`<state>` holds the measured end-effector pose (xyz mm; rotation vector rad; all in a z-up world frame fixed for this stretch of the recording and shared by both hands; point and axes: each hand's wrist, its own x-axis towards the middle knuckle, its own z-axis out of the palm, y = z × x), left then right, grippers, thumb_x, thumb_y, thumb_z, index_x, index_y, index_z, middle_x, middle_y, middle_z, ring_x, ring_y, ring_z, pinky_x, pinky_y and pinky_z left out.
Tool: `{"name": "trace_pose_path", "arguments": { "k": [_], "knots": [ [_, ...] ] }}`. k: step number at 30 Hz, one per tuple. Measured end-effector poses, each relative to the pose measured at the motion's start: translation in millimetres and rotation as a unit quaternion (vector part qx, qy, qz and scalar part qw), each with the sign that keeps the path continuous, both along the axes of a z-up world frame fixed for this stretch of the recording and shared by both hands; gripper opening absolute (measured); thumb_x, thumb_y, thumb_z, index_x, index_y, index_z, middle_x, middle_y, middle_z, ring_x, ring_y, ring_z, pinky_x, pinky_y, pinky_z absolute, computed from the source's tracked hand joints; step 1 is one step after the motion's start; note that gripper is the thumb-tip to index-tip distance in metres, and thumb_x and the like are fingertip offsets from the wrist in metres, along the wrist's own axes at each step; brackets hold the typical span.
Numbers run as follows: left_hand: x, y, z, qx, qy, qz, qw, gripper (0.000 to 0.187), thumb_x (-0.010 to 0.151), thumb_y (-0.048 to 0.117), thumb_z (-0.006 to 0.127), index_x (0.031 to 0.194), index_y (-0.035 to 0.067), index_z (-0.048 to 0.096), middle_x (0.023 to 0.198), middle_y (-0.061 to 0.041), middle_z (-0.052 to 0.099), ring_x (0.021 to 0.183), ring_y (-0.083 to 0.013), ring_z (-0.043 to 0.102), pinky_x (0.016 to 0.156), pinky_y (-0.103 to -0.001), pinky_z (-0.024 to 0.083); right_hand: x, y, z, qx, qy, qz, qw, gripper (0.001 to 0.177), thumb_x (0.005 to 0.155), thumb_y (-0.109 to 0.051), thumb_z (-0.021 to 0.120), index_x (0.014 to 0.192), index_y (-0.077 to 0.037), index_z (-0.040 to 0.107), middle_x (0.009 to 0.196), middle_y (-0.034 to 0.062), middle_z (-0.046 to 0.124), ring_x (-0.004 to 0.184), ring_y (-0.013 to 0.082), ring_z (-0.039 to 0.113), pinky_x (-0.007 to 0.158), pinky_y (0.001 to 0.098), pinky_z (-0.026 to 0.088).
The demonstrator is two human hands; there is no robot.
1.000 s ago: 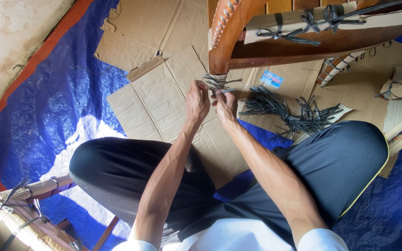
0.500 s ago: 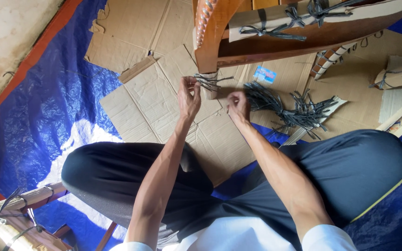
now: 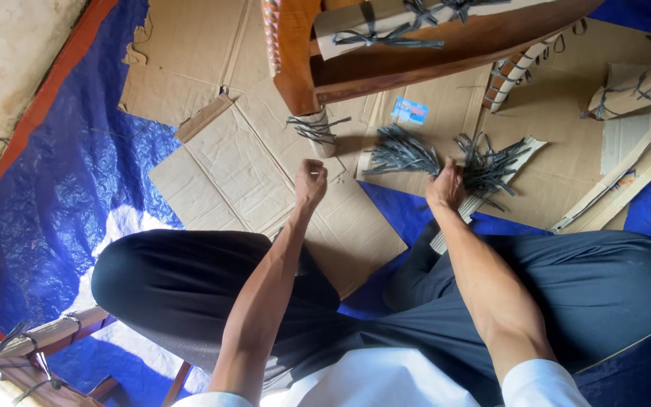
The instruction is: The person ties plastic strips around the legs and frame of a wooden chair to secure padding.
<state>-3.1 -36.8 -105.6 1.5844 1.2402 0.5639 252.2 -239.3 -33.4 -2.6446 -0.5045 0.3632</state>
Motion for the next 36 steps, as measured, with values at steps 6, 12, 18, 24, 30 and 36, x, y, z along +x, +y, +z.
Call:
{"name": "trace_pose_path", "arguments": {
  "k": [6, 12, 18, 24, 30, 36],
  "knots": [
    [26.2, -23.7, 20.6, -0.013, -0.025, -0.120, 0.992, 0.015, 0.092, 0.010, 0.068, 0.106, 0.004, 0.070, 0.092, -0.010, 0.075, 0.077, -0.0206, 0.077, 0.066, -0.032, 0.060, -10.5, -8.2, 2.6, -0.021, -0.015, 0.048, 0.999, 0.026, 0.088, -0.016, 0.074, 0.114, -0.014, 0.068, 0.113, 0.0152, 0.067, 0.107, 0.0407, 0.064, 0.084, 0.0540, 0.052],
    [43.4, -33.2, 69.1, 0.051, -0.094, -0.166, 0.980, 0.020, 0.090, -0.001, 0.066, 0.108, 0.005, 0.072, 0.096, -0.008, 0.075, 0.082, -0.0187, 0.078, 0.068, -0.031, 0.063, -35.0, 2.8, 28.5, 0.091, -0.082, 0.165, 0.979, 0.019, 0.093, -0.010, 0.070, 0.112, -0.009, 0.066, 0.115, 0.0153, 0.066, 0.102, 0.0399, 0.066, 0.082, 0.0496, 0.053],
    [52.7, -42.1, 115.9, 0.127, -0.047, -0.156, 0.978, 0.027, 0.090, 0.000, 0.068, 0.114, 0.010, 0.072, 0.103, -0.011, 0.072, 0.081, -0.0252, 0.076, 0.071, -0.035, 0.062, -57.2, 13.0, 69.0, 0.158, -0.095, 0.231, 0.955, 0.022, 0.092, -0.008, 0.069, 0.114, -0.008, 0.066, 0.117, 0.0126, 0.066, 0.101, 0.0376, 0.067, 0.082, 0.0474, 0.054],
    [52.3, -52.7, 168.7, 0.282, -0.020, -0.213, 0.935, 0.045, 0.087, 0.006, 0.065, 0.131, 0.015, 0.062, 0.132, -0.014, 0.064, 0.100, -0.0397, 0.068, 0.077, -0.047, 0.055, -71.7, 17.0, 85.2, 0.175, -0.119, 0.282, 0.936, 0.018, 0.095, -0.006, 0.068, 0.113, -0.008, 0.067, 0.114, 0.0107, 0.066, 0.096, 0.0364, 0.068, 0.079, 0.0457, 0.055],
    [50.7, -53.3, 144.8, 0.195, 0.036, -0.204, 0.959, 0.021, 0.095, 0.012, 0.067, 0.115, 0.017, 0.072, 0.108, -0.010, 0.070, 0.093, -0.0367, 0.070, 0.079, -0.047, 0.055, -81.7, 21.8, 102.1, 0.217, -0.115, 0.297, 0.923, 0.015, 0.094, -0.006, 0.069, 0.109, -0.009, 0.072, 0.107, 0.0083, 0.068, 0.091, 0.0324, 0.070, 0.075, 0.0424, 0.056],
    [46.9, -52.2, 160.3, 0.197, 0.007, -0.186, 0.963, 0.010, 0.094, 0.012, 0.067, 0.102, 0.013, 0.073, 0.098, -0.011, 0.069, 0.087, -0.0359, 0.069, 0.074, -0.046, 0.054, -80.0, 22.5, 100.6, 0.217, -0.117, 0.288, 0.925, 0.015, 0.094, -0.008, 0.069, 0.108, -0.009, 0.072, 0.108, 0.0076, 0.069, 0.093, 0.0316, 0.070, 0.077, 0.0419, 0.057]
  ]
}}
